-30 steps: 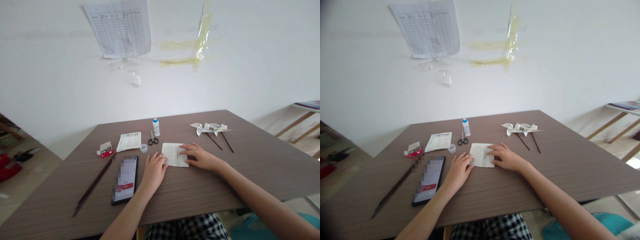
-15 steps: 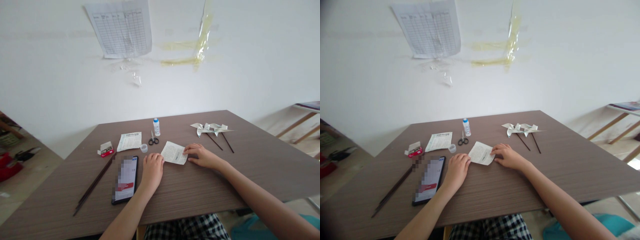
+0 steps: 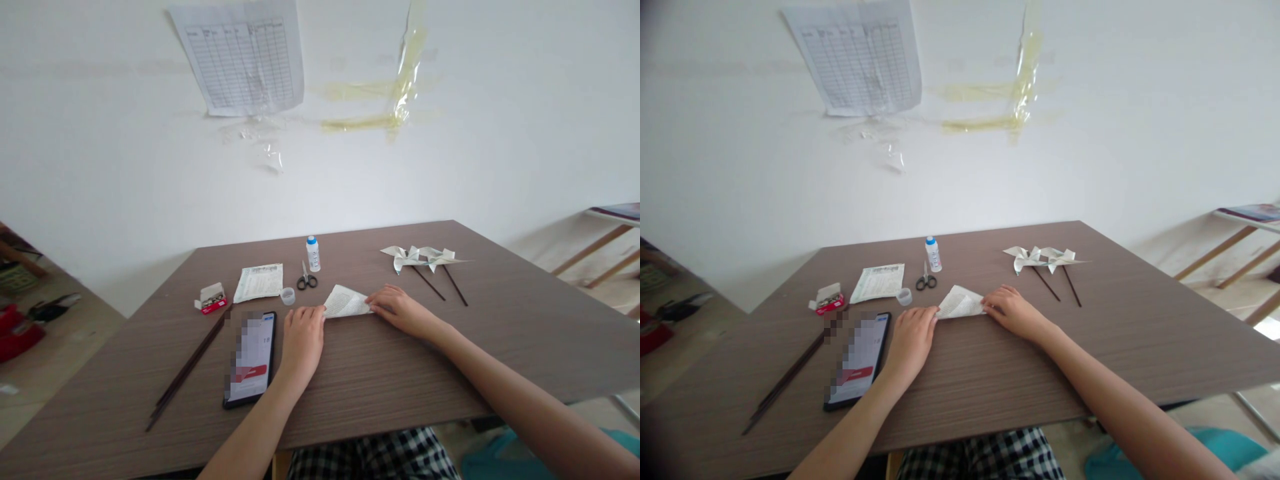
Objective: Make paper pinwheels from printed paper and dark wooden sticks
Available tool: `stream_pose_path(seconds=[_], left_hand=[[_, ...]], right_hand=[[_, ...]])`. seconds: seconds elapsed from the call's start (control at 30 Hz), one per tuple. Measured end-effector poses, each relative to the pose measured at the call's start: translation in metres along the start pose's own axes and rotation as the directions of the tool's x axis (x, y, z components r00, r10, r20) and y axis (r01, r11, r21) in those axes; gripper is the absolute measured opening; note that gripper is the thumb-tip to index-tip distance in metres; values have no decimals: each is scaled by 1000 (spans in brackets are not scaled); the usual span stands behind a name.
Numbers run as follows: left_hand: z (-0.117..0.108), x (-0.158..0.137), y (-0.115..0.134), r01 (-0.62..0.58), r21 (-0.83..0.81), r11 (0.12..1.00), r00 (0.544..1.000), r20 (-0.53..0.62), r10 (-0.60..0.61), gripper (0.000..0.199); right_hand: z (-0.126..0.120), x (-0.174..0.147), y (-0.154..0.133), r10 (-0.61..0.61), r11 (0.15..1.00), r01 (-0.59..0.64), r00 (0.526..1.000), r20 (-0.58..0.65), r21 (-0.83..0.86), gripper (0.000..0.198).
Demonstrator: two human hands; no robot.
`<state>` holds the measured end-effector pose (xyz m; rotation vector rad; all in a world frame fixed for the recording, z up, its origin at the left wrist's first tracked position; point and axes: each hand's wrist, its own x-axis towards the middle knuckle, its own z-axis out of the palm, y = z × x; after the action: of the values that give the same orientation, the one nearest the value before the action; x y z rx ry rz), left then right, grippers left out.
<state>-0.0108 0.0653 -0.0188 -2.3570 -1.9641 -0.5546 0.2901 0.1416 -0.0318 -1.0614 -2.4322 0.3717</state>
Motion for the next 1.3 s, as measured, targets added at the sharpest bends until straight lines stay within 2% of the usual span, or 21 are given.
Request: stream_pose_path(seconds=[0.2,0.33,0.5,0.7,0.93,1.1,1.3], left_hand=[[-6,1,5,18,-15,1000,999,-32,-19,34],[-2,1,2,11,-55,998,998,-68,-15,40],[4,0,-1,-27,-73,997,998,-66,22,49],[1,-2,2,-83,18,996,996,-13,83,54],[2,-2,2,-55,43,998,998,-4,55,58],[5,-1,0,-48,29,998,999,-16,48,62],[5,-2,-1,-71,60,996,997,-4,71,62]], right_hand=[[12,3,-5,-8,989,-5,996,-88,-150,22],[17,5,-7,19,969,-47,993,-119,-241,24],[21,7,-9,69,957,-107,986,-149,-268,23],[19,7,-13,120,961,-147,985,-125,-234,22],[6,2,-16,101,994,-103,991,-90,-27,13],[8,-1,-18,142,990,-140,984,-109,24,41],[12,0,-18,76,997,-77,995,-61,-22,37]])
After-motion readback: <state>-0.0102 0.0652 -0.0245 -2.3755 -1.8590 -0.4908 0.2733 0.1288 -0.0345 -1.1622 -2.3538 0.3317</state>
